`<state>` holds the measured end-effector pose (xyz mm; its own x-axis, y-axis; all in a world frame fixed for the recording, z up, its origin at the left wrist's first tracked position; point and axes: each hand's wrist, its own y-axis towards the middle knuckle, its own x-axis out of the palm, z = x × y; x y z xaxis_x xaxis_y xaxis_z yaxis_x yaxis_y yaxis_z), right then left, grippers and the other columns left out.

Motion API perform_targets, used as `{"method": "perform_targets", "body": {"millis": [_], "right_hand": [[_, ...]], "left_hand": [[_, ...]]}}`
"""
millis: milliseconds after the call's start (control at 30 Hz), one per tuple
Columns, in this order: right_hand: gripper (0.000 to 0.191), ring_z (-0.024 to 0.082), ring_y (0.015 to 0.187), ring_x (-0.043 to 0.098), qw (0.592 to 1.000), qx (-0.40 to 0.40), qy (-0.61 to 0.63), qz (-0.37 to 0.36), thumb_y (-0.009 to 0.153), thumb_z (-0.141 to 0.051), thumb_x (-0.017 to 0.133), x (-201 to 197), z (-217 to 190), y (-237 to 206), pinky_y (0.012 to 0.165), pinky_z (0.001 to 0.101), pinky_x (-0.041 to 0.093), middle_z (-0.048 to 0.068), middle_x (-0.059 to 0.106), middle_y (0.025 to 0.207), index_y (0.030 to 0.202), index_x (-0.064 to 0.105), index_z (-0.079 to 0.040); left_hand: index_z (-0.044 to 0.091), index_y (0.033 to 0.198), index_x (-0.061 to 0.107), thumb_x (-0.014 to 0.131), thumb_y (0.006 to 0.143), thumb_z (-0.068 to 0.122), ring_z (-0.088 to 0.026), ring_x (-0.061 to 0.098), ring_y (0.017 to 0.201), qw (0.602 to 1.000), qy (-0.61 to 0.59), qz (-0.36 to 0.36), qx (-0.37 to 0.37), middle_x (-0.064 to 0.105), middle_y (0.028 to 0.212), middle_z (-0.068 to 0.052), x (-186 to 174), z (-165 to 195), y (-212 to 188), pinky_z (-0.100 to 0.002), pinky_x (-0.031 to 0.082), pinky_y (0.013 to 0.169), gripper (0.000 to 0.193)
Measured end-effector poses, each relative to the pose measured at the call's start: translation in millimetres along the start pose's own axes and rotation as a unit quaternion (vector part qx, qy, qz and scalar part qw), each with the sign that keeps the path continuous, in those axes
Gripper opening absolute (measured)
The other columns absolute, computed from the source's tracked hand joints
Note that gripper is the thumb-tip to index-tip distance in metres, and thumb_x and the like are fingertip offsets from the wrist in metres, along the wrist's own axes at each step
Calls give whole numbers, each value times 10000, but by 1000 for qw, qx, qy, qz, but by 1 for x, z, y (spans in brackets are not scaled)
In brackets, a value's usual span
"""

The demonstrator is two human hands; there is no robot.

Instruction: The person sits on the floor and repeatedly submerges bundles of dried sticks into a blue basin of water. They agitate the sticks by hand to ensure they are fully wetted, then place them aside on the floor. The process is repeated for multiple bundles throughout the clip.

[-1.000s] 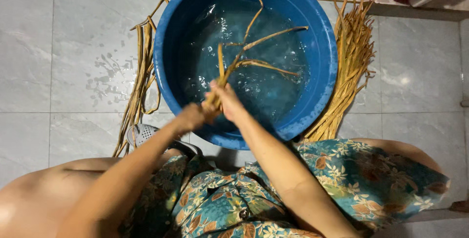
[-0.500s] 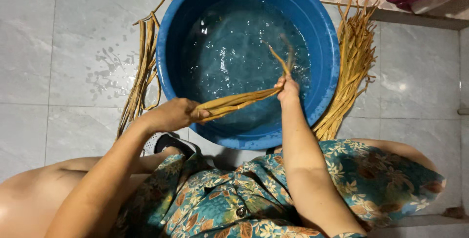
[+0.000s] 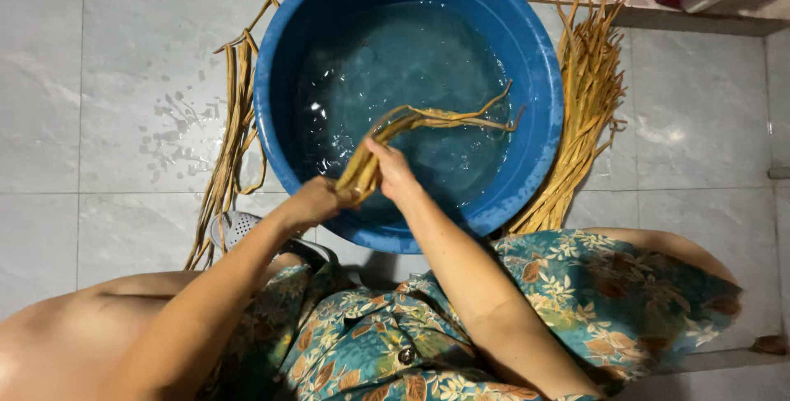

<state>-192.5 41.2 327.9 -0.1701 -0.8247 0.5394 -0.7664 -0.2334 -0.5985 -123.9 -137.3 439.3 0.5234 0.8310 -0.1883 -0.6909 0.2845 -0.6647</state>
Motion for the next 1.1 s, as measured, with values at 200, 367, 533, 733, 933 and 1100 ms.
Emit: {"method": "perform_targets", "body": {"millis": [200, 367, 533, 733, 933, 1100], "right_hand": [[77, 156, 603, 557, 982, -67, 25, 178, 973, -146, 716, -84, -57, 17, 500, 310, 472, 8, 571, 742, 1017, 697, -87], [194, 190, 542, 506, 954, -120, 149, 230, 1055, -285, 562, -164, -103, 8, 657, 478, 558, -2, 515, 641, 943, 636, -144], [742, 337, 989, 719, 977, -65, 148, 140, 863, -775, 477, -135, -99, 5, 838, 541, 553, 131, 682, 1069, 1179, 575, -111], [593, 262, 706, 685, 992, 68, 90, -51, 798, -610, 724, 3, -11, -10, 644, 460, 616, 122, 719, 892, 1212, 571, -214], [238, 253, 564, 644, 997, 31, -42, 55, 943, -213, 720, -7, 9, -4, 544, 431, 580, 113, 666, 769, 1078, 642, -33], [171, 368, 673, 664, 985, -104, 115, 81, 823, -97, 621, -107, -67, 14, 609, 534, 568, 147, 666, 832, 976, 667, -36]], "left_hand": [[132, 1019, 855, 641, 924, 511, -100, 538, 588, 982, 123, -131, 60, 636, 619, 32, -16, 27, -55, -278, 411, 534, 446], [55, 901, 834, 640, 925, 541, -143, 401, 519, 986, 160, -37, -4, 469, 548, 5, -100, 51, -104, -354, 303, 486, 524], [87, 957, 802, 595, 960, 538, -143, 350, 506, 993, -13, 116, -28, 416, 560, 17, -122, 37, -82, -347, 252, 463, 496], [118, 974, 838, 564, 950, 443, -195, 584, 581, 993, 96, 45, 53, 645, 685, -66, -36, -24, 24, -352, 452, 549, 425], [67, 886, 819, 494, 984, 573, -270, 694, 703, 989, 136, -45, 37, 765, 775, -137, 32, -33, 12, -411, 544, 692, 609], [86, 938, 835, 570, 944, 585, -205, 640, 671, 975, 186, -117, 19, 680, 665, -82, -1, 11, -61, -382, 508, 650, 566]]}}
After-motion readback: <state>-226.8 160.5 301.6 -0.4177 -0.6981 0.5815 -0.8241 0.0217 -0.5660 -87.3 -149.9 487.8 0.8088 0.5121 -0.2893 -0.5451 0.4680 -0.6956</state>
